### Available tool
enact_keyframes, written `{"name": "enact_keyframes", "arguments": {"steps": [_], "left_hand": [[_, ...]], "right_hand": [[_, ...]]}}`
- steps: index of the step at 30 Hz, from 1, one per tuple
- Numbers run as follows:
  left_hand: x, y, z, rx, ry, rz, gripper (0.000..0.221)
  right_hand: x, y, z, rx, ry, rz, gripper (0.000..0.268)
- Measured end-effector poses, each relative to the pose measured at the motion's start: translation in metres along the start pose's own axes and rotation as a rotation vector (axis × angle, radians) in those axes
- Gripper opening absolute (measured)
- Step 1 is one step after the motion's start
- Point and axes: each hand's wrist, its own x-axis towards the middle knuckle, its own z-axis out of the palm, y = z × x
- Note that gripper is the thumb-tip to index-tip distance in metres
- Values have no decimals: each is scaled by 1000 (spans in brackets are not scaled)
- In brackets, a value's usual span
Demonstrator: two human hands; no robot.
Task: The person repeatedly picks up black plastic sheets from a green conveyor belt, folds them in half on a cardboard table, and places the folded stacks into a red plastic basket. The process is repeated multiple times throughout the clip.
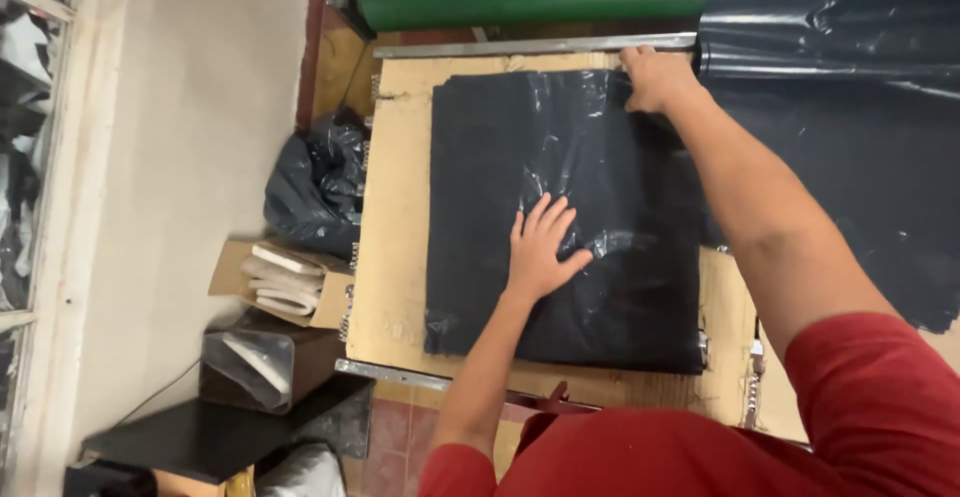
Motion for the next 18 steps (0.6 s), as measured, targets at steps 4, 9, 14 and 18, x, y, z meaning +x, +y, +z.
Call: {"name": "enact_keyframes", "arguments": {"steps": [4, 9, 14, 18], "left_hand": [[14, -53, 30, -835, 201, -251, 40], [28, -117, -34, -1741, -247, -770, 112], [-7, -175, -45, -2182, -72, -886, 102], [-51, -217, -37, -2162, 167, -920, 95]], "right_hand": [[2, -3, 23, -106, 109, -1, 35], [-171, -60, -6, 127, 561, -265, 28], [-323, -97, 66, 109, 687, -411, 26], [-376, -116, 127, 153, 628, -394, 9]]}}
